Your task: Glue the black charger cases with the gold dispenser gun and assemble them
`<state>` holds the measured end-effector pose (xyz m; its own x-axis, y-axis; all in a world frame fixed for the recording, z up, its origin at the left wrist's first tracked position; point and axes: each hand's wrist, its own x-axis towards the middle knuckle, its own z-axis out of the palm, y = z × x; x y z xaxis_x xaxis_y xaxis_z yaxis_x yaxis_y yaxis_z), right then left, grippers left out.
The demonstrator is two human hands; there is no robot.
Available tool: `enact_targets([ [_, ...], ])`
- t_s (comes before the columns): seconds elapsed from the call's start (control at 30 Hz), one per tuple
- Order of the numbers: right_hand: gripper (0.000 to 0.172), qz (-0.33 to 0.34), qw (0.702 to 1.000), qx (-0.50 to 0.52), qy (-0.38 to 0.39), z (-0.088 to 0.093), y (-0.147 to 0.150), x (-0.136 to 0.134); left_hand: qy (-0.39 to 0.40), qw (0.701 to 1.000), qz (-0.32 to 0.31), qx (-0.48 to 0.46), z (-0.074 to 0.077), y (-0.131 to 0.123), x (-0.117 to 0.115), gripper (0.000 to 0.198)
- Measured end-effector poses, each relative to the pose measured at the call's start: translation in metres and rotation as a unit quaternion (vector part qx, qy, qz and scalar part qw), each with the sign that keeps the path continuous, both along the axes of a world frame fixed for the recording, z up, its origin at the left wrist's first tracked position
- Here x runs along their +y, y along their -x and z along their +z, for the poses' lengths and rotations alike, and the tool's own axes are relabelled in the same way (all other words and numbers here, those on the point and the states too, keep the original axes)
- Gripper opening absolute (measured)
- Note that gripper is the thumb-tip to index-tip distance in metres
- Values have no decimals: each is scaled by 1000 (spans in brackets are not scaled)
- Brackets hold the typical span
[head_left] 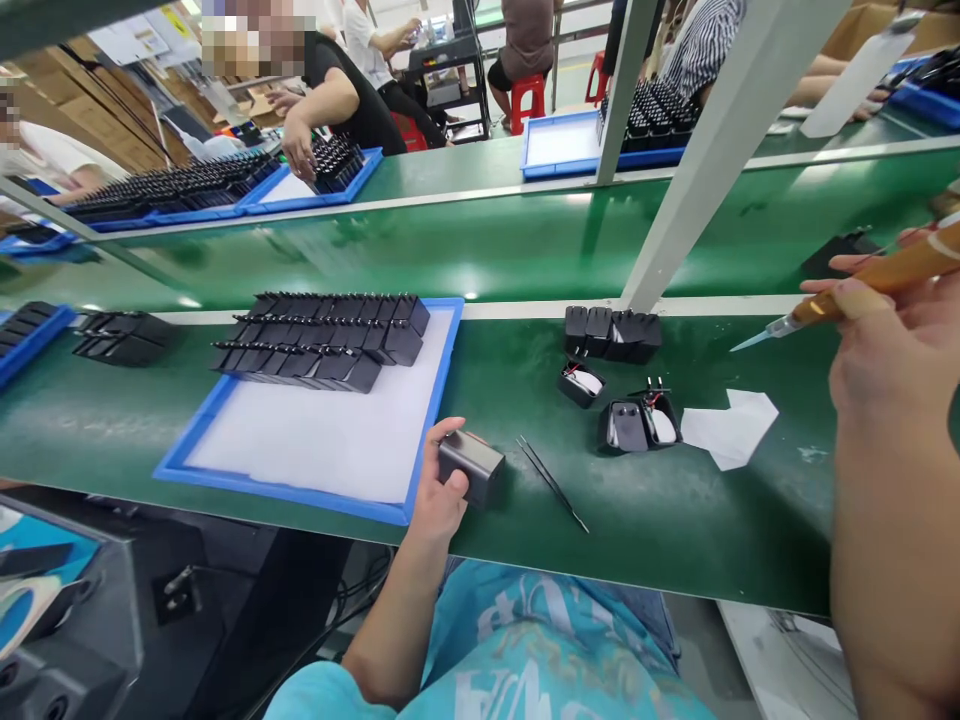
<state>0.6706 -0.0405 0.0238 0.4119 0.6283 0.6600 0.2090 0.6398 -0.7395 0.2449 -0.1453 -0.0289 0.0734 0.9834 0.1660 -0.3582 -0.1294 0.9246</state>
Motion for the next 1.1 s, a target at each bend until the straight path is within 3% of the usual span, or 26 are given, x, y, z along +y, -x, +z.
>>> enact_targets([
  [0.2, 51, 7, 1000, -12, -1, -3, -1, 1, 6, 1000, -1, 6, 0, 0, 0, 53],
  [0.4, 54, -36, 998, -19, 52, -7, -1, 3, 52, 998, 15, 24, -1, 3, 1, 59],
  [0.5, 53, -63, 994, -8, 83, -5, 4, 2, 73, 993, 48, 84, 0, 3, 3, 55],
  [0.57, 53, -74, 992, 2, 99, -4, 7, 2, 84, 973, 98, 191, 0, 1, 5, 50],
  [0.63, 54, -78, 991, 6, 113, -5, 7, 2, 73, 935, 154, 310, 0, -2, 7, 47],
  [0.73, 61, -82, 986, 6, 143, -11, 3, 5, 5, 886, 201, 419, -2, -7, 11, 44],
  [0.97, 77, -128, 966, 28, 224, -20, -12, 13, -141, 824, 173, 521, -7, -20, 16, 67],
  [1.1, 93, -213, 958, -25, 191, -3, -14, 5, -135, 793, 147, 575, -6, -29, 14, 67],
])
